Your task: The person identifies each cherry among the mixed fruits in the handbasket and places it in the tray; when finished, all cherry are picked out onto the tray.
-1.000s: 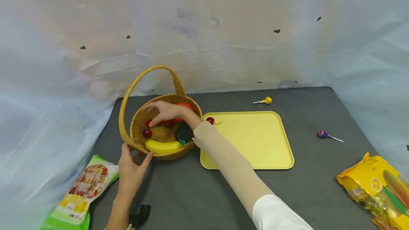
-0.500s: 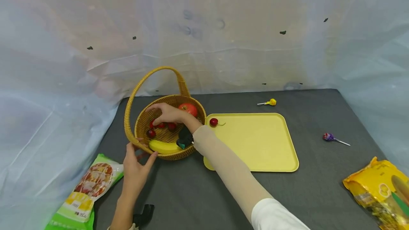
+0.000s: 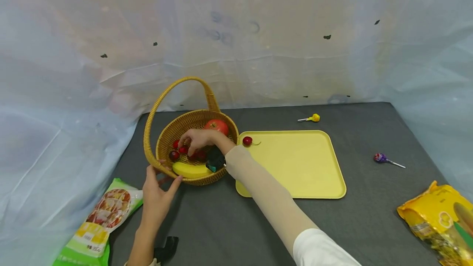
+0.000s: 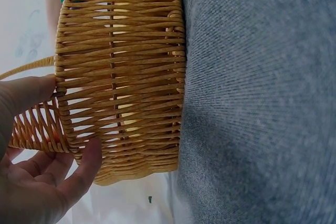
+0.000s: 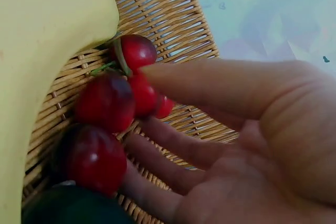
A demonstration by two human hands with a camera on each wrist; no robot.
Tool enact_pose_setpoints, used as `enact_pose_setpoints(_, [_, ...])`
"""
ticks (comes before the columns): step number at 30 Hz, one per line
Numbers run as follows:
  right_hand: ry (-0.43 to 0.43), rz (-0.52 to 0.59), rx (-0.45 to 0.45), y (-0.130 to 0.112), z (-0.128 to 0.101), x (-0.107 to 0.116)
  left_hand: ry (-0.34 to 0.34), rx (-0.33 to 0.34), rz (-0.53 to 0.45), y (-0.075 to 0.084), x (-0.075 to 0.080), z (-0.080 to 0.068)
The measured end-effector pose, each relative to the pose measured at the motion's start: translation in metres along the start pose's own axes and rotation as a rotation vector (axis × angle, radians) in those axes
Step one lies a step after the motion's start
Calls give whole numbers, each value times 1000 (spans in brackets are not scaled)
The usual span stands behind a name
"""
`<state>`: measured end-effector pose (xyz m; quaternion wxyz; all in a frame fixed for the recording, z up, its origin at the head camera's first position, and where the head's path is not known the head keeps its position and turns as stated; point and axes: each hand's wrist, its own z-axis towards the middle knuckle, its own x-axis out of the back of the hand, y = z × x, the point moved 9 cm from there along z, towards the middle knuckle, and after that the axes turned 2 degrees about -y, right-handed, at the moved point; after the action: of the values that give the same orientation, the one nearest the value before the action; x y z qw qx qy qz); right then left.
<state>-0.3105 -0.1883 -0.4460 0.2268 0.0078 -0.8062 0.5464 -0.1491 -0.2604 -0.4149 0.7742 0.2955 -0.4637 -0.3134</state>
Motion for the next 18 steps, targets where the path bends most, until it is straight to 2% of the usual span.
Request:
enact_pose_setpoints(9, [-101, 61, -52, 9, 0, -10, 4, -1, 22, 1, 1, 0])
enact_pose_setpoints(18, [-109, 80, -32, 6, -3, -10, 3, 3, 22, 3, 1, -1])
